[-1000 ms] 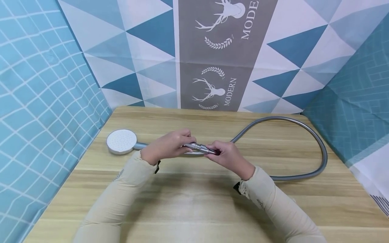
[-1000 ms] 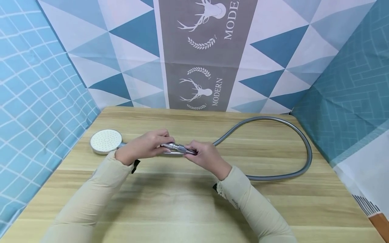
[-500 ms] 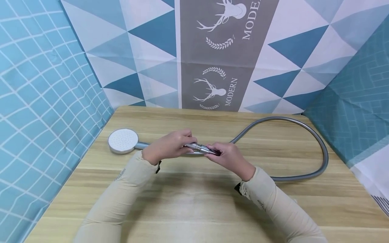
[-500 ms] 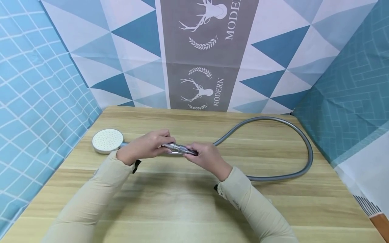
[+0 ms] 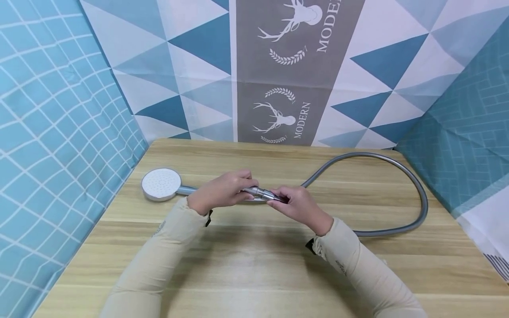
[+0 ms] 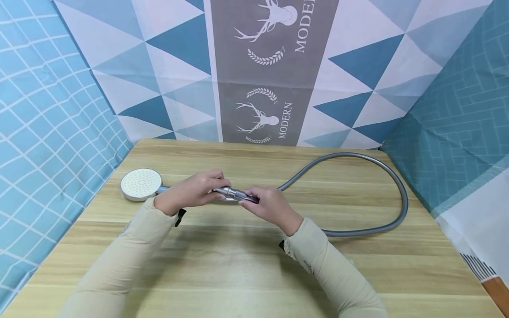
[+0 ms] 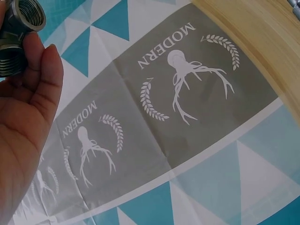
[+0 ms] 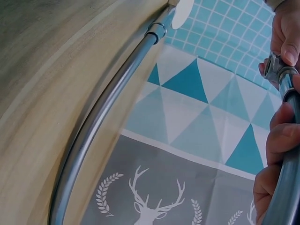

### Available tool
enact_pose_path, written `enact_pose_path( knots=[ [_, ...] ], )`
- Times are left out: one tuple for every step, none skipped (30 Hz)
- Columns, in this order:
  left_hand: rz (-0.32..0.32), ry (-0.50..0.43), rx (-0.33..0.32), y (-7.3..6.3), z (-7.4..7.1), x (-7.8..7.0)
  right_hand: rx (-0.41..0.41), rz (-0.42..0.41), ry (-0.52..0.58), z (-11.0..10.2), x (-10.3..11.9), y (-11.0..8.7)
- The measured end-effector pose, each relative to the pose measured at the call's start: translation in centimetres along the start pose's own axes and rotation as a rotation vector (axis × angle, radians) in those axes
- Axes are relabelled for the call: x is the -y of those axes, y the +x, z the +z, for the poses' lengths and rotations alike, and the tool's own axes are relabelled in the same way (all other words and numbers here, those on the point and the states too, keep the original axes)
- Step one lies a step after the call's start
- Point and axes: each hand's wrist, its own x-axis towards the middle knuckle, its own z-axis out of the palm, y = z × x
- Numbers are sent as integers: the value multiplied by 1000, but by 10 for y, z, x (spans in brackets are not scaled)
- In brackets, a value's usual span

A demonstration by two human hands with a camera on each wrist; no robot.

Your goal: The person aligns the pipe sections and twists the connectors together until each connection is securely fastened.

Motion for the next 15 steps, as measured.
enact_pose_path(
  knots=[
    [0,4,0,0,0,0,2,3,4,0,0,0],
    [2,8,-2,0,-1,0,4,5,7,-1,0,1],
    [2,13,-4,1,-1,0,7,9,7,-1,1,1],
    [5,20,-4,1,-1,0,12,12,7,-2,1,2],
    [7,24,-6,0,-1,0,19,16,6,-2,1,2],
    [8,29,-6,0,-1,0,26,18,3,-3,2,2],
    [10,32,-6,0,-1,0,32,19,1,-3,2,3],
    [11,35,-7,0,-1,0,38,19,-3,-4,2,3],
    [12,38,-7,0,-1,1,44,18,-7,-4,2,3],
    [12,38,-9,0,-1,0,49,14,-11,-4,2,4],
    [12,40,-10,0,-1,0,55,11,-17,-5,2,4],
    [14,41,-13,0,-2,0,62,9,-24,-5,2,5],
    [15,42,-15,-1,-2,0,69,8,-32,-5,2,5],
    [16,44,-17,-1,-2,0,78,10,-40,-6,2,6],
    [17,46,-17,-2,-2,0,86,10,-50,-6,2,6]
  ],
)
